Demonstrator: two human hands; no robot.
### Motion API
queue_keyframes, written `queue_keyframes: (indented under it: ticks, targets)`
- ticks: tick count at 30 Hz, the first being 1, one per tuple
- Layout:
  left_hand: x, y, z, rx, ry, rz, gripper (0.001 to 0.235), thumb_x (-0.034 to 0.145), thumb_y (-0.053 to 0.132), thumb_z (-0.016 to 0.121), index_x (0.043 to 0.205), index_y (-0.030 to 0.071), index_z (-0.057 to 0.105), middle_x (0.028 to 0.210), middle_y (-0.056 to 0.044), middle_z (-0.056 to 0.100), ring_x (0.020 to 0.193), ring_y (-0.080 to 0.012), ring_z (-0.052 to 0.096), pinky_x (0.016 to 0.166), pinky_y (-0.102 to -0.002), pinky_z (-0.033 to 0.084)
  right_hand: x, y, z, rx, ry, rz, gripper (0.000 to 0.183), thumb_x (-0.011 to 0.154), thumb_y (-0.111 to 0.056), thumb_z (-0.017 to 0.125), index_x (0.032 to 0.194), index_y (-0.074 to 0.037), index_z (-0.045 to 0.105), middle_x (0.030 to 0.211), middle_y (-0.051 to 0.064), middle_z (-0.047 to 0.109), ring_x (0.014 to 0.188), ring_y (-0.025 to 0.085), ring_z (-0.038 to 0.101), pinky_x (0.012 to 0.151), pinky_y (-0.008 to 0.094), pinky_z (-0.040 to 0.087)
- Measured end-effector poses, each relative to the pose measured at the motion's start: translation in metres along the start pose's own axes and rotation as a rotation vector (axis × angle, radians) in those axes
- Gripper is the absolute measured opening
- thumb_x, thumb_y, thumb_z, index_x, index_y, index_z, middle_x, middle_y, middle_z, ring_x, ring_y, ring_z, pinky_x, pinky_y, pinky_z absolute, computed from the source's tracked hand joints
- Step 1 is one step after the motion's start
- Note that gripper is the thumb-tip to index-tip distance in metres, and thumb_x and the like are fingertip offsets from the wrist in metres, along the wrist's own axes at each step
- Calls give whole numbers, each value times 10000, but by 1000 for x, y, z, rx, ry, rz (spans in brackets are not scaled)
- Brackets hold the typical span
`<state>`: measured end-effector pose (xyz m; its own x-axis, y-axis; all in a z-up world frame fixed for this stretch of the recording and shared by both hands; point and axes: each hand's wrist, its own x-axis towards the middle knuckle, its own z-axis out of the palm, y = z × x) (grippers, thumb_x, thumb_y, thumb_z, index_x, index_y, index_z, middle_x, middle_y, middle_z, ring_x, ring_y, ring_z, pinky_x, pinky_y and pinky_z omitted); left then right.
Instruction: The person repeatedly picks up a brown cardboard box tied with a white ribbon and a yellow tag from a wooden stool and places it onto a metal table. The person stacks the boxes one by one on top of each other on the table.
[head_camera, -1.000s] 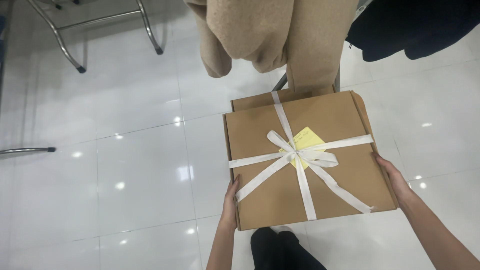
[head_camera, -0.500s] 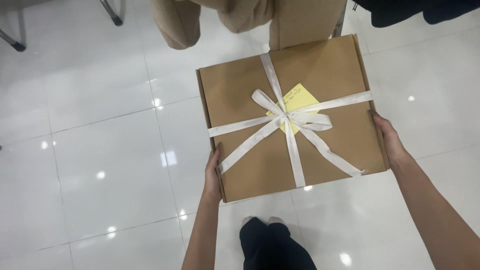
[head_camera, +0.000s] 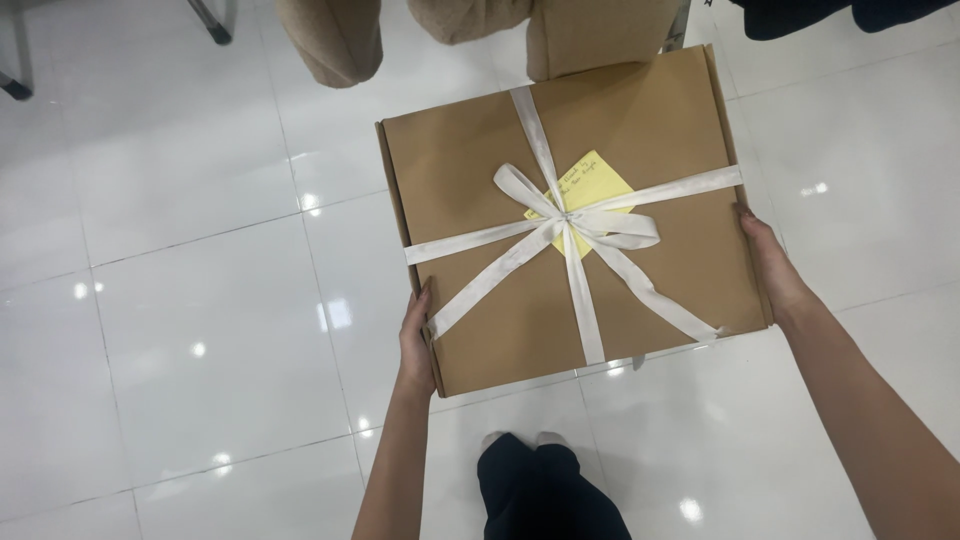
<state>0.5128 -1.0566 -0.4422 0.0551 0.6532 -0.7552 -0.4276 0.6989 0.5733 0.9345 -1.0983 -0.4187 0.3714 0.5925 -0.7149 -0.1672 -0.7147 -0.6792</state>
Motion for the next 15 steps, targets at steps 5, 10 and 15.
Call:
queue_keyframes:
  ticks: [5,10,15]
  targets:
    - [11,-16,-16,35,-35,44,751,951,483,494,1655,226,441,1655,50,505,1509,-138,480,1233,-360,402,-17,-15,7,-97,77,112,794,947,-753,386,1537,-251,556,1454,20,637,1283,209,614,1050,395,480]
    - [-9,-12,-22,87,-111,110,704,998,473,435,1647,202,462,1657,7,536,1510,-166,503,1242,-382,422,-40,-23,6,-254,124,174,1010,907,-838,311,1578,-116,533,1556,98,596,1395,289,584,1139,467,484]
    - [-34,16,-38,231,-106,194,829,971,551,431,1724,262,237,1826,-40,192,1693,-240,151,1342,-440,167,-69,-31,-9,-237,94,-9,721,1067,-562,348,1643,-144,468,1601,114,552,1480,252,526,1233,453,458]
